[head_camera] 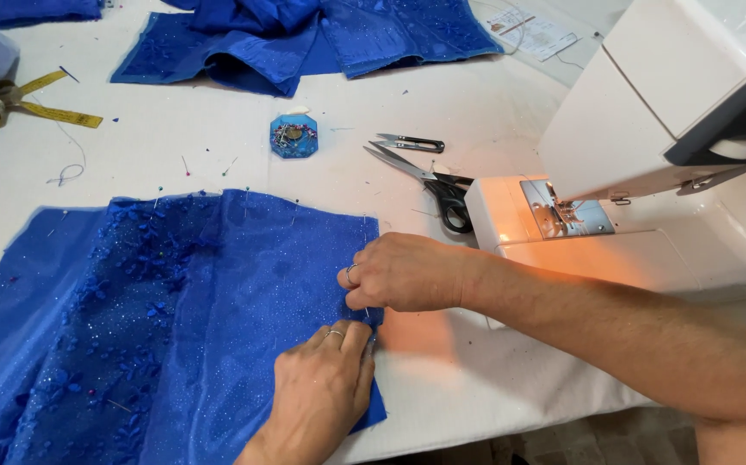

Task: The person aligns two pieces of blue fabric on a white table and secures them with straight pins. They smooth the fabric with their hands and repeatedly insert pins along the edges to hold the layers together.

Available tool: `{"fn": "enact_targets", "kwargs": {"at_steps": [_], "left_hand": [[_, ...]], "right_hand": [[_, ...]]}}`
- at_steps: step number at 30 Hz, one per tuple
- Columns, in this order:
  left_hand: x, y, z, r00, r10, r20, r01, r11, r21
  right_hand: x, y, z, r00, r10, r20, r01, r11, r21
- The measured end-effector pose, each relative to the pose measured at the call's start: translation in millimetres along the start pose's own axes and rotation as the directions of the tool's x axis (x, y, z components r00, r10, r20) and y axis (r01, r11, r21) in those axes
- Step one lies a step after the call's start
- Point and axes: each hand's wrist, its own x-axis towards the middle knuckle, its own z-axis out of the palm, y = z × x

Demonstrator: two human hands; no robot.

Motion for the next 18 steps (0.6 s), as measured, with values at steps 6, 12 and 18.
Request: {"fn": "enact_targets", "kwargs": {"at_steps": [6,12,18], "left_hand": [[3.8,-3.1,-4.3,0.992,-0.125,0.018,0.126,0.986,-0.105],[0.4,-8.1,-2.2,0.972,-0.22,0.089,0.231,0.961,-0.153],[-0.2,-8.7,-1.1,0.958,-0.253,0.138,0.273,0.95,-0.154]], "right_hand": [[-0.3,0.2,-2.2,1.0,-0.008,0.007,0.008,1.0,0.027],[0.2,0.0,0.7,0.998,0.0,0.056,-0.004,0.998,0.062],[-1.2,-1.8,-5.4,0.992,0.052,0.116,-0.07,0.985,0.157]]}}
